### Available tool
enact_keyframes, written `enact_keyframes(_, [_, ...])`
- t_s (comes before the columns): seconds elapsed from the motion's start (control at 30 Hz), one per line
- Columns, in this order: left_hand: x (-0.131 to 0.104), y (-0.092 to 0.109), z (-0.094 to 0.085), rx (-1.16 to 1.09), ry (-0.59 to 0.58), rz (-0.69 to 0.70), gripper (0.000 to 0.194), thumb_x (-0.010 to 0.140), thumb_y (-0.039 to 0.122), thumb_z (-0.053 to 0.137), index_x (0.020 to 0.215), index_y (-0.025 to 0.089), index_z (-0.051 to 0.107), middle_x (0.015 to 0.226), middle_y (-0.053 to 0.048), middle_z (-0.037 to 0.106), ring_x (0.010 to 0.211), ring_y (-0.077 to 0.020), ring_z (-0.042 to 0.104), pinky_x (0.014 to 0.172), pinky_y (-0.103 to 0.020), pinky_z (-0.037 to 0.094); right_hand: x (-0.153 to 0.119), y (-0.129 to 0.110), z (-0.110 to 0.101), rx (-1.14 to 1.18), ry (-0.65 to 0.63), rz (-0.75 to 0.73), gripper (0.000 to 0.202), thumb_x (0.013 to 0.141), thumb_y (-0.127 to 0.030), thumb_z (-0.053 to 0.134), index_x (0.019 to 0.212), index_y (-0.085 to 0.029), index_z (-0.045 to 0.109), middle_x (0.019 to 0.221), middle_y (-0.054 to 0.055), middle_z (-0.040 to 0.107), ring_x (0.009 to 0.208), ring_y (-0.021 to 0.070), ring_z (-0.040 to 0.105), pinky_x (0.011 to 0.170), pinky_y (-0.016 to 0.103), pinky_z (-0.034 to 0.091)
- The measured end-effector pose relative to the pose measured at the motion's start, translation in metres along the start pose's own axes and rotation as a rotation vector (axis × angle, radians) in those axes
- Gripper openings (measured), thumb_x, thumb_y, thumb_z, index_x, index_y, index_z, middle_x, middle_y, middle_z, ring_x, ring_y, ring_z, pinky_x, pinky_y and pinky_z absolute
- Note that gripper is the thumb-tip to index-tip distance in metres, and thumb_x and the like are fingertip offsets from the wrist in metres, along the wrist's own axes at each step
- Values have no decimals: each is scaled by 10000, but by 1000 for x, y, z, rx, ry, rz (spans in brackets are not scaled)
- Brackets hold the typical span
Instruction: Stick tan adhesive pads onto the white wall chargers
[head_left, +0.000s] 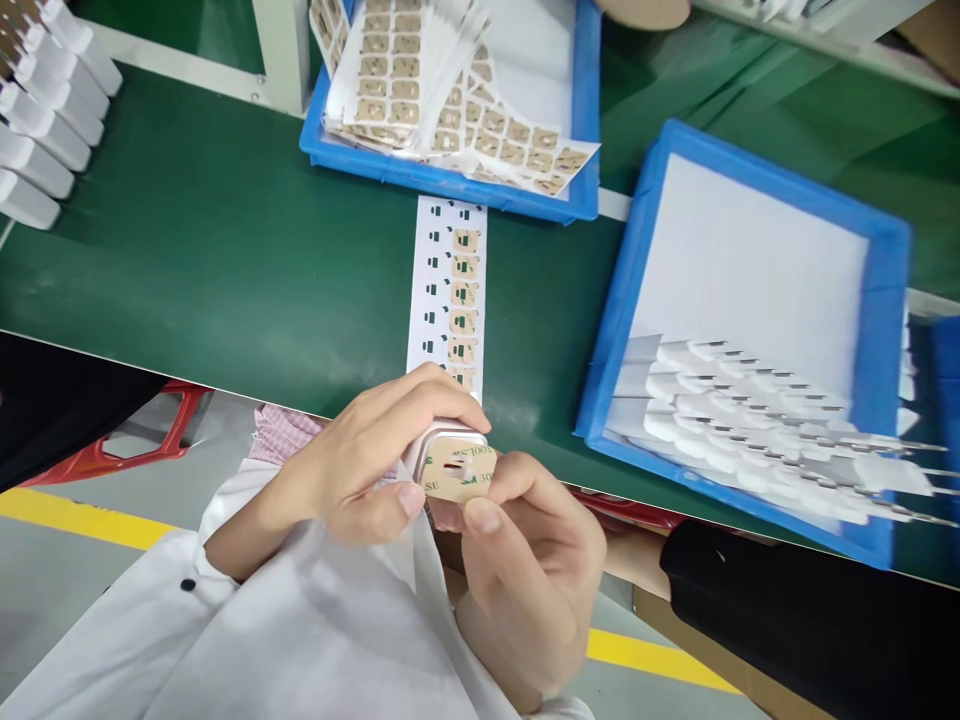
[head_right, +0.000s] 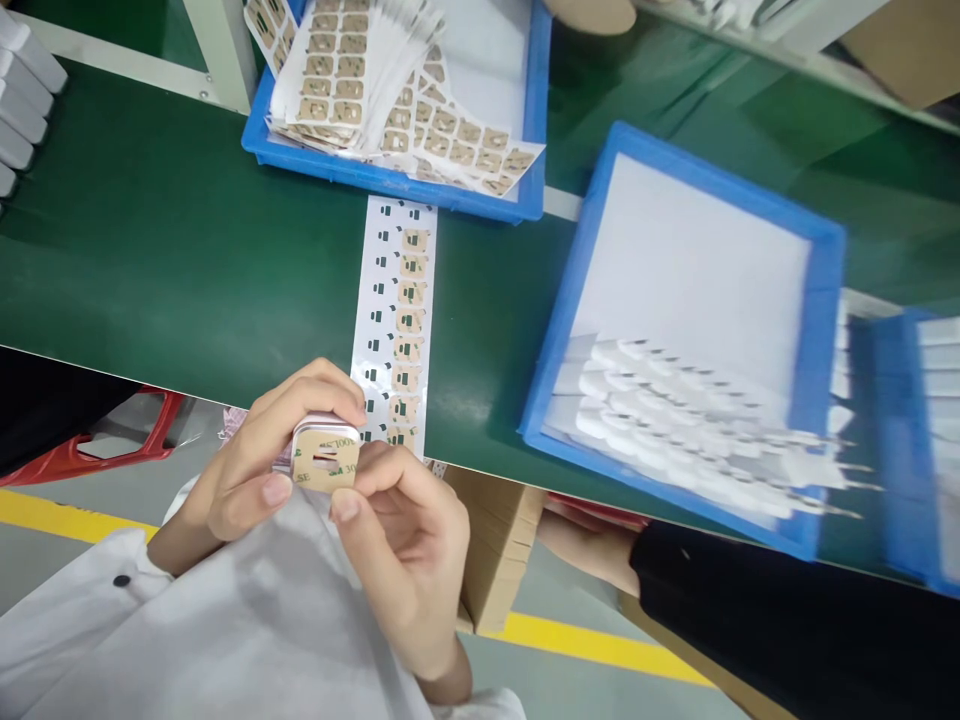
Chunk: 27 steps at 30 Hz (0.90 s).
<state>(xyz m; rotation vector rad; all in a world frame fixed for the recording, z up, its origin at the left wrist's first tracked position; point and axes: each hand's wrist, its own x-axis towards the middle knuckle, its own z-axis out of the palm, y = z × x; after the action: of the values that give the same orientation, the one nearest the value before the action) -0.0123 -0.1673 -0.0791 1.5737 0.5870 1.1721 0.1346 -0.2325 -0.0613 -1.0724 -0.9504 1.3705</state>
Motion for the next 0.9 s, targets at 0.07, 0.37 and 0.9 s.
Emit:
enact_keyframes(0.07, [0,0,0,8,-2,-8,390,973,557,443,1126,218,563,955,-46,577,845,-202,557,754,-371,489,0,1,0,-8,13,-6,126,945,-234,656,820,-226,645,700,-23,597,639,125,534,590,262,432])
enact_keyframes(0.37, [-1,2,-1,13,-10,-17,376,981,527,448,1133,204,564,995,-50,575,865,-194,557,784,-360,490,3,0,2,-70,41,-50,188,929,-280,683,762,-218,624,644,-34,566,584,119,514,559,264,426])
enact_keyframes(0.9, [0,-5,3,134,45,114,319,991,493,457,1091,202,540,927,-38,565,803,-174,546,692,-323,478,1,2,5,-185,105,-54,242,918,-310,683,716,-222,582,619,-36,553,563,121,463,537,269,364])
